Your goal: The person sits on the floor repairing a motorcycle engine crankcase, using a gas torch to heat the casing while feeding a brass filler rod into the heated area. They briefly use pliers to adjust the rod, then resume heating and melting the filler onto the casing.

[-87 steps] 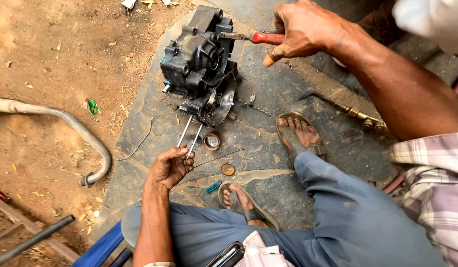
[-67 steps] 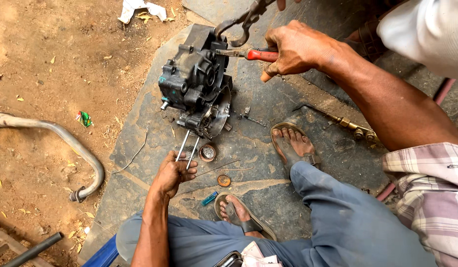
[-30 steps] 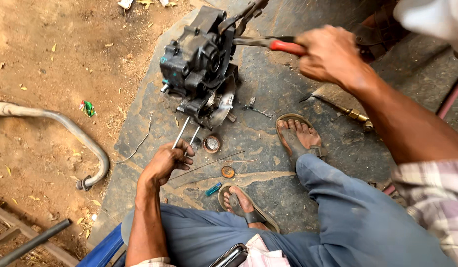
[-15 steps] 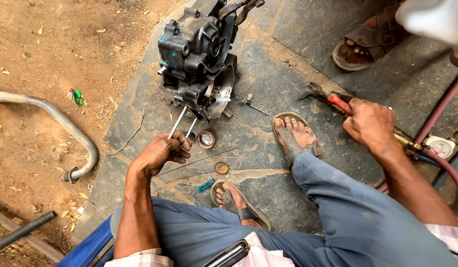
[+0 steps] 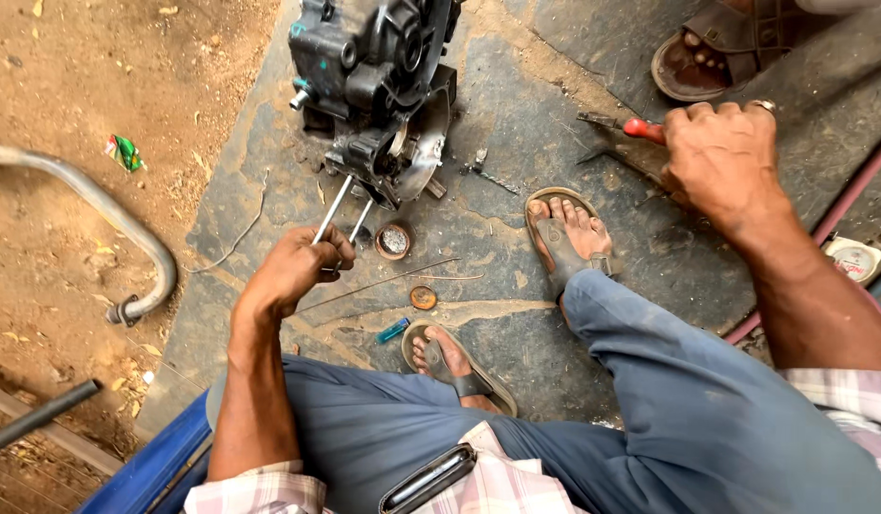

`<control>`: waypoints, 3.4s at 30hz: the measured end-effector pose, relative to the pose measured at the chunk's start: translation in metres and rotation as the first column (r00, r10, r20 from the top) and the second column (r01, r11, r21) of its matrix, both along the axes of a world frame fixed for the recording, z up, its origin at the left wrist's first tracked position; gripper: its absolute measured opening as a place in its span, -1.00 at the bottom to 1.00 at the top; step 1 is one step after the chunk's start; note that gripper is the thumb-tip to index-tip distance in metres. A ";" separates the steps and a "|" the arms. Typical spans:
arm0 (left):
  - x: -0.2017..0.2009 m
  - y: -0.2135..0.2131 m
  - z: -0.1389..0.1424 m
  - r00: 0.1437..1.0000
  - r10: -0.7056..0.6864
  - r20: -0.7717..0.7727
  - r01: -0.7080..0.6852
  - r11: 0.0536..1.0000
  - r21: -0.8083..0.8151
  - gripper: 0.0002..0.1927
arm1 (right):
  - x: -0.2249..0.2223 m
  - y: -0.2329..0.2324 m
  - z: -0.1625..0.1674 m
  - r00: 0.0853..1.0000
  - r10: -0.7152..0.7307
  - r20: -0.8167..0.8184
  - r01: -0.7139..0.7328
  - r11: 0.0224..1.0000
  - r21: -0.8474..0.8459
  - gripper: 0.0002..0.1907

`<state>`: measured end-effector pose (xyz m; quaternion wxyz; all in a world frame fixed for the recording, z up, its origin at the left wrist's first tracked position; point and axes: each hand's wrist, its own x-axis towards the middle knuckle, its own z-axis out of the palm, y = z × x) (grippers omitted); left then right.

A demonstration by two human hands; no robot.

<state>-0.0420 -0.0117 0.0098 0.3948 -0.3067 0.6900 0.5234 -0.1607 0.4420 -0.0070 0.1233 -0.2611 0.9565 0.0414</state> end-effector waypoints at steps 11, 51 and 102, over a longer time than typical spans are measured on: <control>0.000 0.011 0.027 0.947 -0.238 -0.216 0.108 0.870 -0.481 -0.69 | 0.024 -0.001 -0.010 0.954 -0.154 0.257 0.091 0.967 0.239 -0.69; 0.125 0.034 -0.056 0.758 -0.650 0.050 0.378 0.375 -0.846 -0.80 | 0.160 0.048 -0.010 0.651 -0.494 0.577 0.479 0.856 0.193 -0.56; 0.122 0.085 0.003 0.626 -0.743 -0.235 0.288 0.501 -0.816 -0.71 | 0.125 -0.043 -0.023 0.210 -0.315 0.926 0.830 0.558 0.001 -0.48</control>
